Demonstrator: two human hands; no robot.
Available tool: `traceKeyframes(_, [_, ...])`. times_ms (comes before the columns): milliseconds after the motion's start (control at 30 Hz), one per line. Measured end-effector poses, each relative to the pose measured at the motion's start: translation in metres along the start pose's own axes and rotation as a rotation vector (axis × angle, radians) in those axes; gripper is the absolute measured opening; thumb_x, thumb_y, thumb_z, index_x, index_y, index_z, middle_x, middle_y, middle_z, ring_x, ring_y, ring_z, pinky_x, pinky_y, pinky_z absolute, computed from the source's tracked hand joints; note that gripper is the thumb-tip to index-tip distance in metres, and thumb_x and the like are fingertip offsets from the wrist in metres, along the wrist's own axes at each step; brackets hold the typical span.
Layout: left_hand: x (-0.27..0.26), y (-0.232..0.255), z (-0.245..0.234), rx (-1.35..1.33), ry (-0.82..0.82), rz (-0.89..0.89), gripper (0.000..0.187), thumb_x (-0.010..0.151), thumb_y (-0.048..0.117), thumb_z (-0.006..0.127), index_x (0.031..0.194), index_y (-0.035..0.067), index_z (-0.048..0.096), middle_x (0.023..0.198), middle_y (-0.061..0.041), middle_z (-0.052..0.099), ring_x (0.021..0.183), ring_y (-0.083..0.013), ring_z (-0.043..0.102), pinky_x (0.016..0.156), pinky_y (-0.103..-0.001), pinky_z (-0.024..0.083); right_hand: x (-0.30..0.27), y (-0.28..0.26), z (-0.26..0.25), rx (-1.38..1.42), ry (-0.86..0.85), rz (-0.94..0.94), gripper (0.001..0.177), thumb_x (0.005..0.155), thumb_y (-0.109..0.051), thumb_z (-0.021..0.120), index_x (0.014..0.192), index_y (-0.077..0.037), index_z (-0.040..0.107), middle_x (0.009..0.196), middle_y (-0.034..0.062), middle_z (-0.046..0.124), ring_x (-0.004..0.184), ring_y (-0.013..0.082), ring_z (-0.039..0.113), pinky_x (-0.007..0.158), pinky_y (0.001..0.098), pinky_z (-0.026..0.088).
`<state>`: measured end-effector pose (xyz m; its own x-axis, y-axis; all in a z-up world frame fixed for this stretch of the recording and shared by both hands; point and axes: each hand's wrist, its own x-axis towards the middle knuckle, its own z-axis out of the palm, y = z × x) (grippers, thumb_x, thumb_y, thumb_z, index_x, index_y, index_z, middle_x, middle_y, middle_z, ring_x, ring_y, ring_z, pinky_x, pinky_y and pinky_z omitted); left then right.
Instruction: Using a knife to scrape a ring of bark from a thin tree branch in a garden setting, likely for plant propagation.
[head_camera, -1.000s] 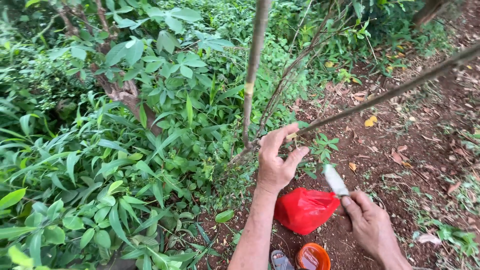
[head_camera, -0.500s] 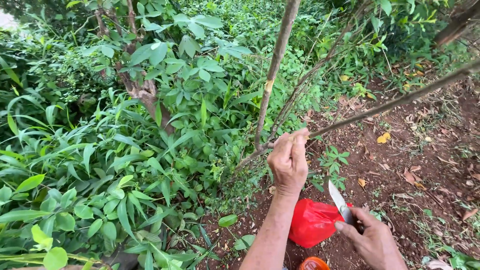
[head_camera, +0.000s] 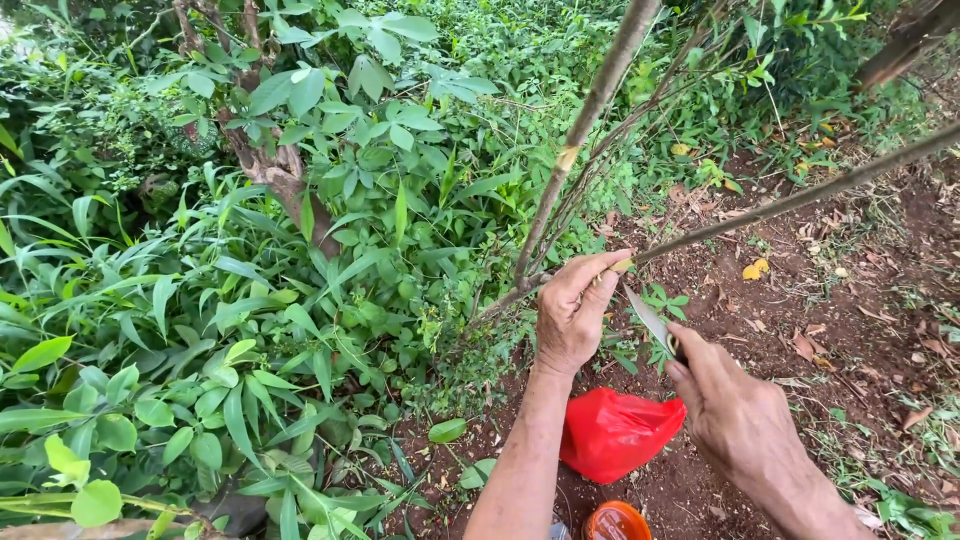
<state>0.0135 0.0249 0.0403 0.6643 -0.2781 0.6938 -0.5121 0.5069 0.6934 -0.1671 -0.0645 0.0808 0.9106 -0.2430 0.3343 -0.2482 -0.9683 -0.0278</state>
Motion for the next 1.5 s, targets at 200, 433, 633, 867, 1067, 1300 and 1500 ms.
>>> traceKeyframes(200, [-0.007,-0.013,0.008,0.017,-0.095,-0.005,0.025,0.103,0.018,0.054,0.121,0.007,0.068,0.117,-0.013,0.072,0.108,-0.0245,0.070,0.095,-0.037,0.059,0.018,-0.019,-0.015,-0.044,-0.203,0.376,0.040,0.105,-0.034,0.040,0.143,-0.022,0.042,0.068,0.0022,0.068,0.038,0.0151,0.062,0.030,0.0315,0.059])
traceKeyframes(433, [-0.018,-0.023,0.025,0.056,-0.157,0.021,0.031,0.106,0.025,0.049,0.127,0.009,0.065,0.121,-0.009,0.073,0.106,-0.0232,0.071,0.099,-0.042,0.054,-0.015,-0.007,-0.021,0.151,-0.150,0.490,0.021,0.109,-0.024,0.042,0.099,-0.021,0.061,0.067,-0.0022,0.074,0.031,0.0108,0.060,0.022,0.0241,0.056])
traceKeyframes(633, [-0.031,-0.026,0.048,0.002,-0.200,-0.028,0.028,0.106,0.025,0.050,0.120,0.011,0.070,0.071,0.001,0.060,0.063,-0.0126,0.050,0.069,-0.033,0.044,-0.038,0.005,-0.016,0.016,-0.150,0.624,0.027,0.110,-0.034,0.041,0.094,-0.025,0.062,0.062,-0.0051,0.068,0.042,0.0138,0.060,0.041,0.0293,0.057])
traceKeyframes(867, [-0.043,-0.043,0.068,0.071,-0.202,-0.027,0.026,0.106,0.028,0.053,0.114,0.013,0.072,0.083,0.000,0.071,0.068,-0.0116,0.057,0.084,-0.039,0.043,-0.048,0.021,-0.006,-0.078,-0.141,0.558,0.024,0.112,-0.028,0.039,0.106,-0.020,0.061,0.055,-0.0029,0.063,0.029,0.0090,0.049,0.021,0.0226,0.044])
traceKeyframes(1067, [-0.055,-0.065,0.081,0.134,-0.241,-0.081,0.027,0.104,0.031,0.053,0.115,0.014,0.070,0.091,0.000,0.072,0.080,-0.0143,0.061,0.098,-0.046,0.036,-0.040,0.018,0.009,-0.022,-0.253,0.649,0.030,0.113,-0.032,0.034,0.100,-0.015,0.054,0.056,-0.0011,0.060,0.033,0.0102,0.048,0.023,0.0237,0.041])
traceKeyframes(1300, [-0.051,-0.060,0.074,0.150,-0.206,-0.040,0.024,0.105,0.025,0.052,0.120,0.016,0.068,0.098,0.001,0.074,0.094,-0.0173,0.068,0.098,-0.045,0.037,-0.032,0.010,0.008,-0.066,-0.155,0.459,0.024,0.112,-0.023,0.042,0.097,-0.010,0.057,0.047,-0.0033,0.057,0.029,0.0095,0.045,0.020,0.0248,0.042])
traceKeyframes(1500, [-0.038,-0.055,0.049,0.180,-0.175,-0.021,0.031,0.107,0.035,0.046,0.115,0.015,0.069,0.092,0.000,0.071,0.078,-0.0145,0.060,0.093,-0.042,0.038,-0.024,0.015,0.020,-0.140,0.009,0.353,0.021,0.111,-0.026,0.044,0.110,-0.011,0.058,0.068,0.0041,0.064,0.029,0.0078,0.044,0.017,0.0215,0.036])
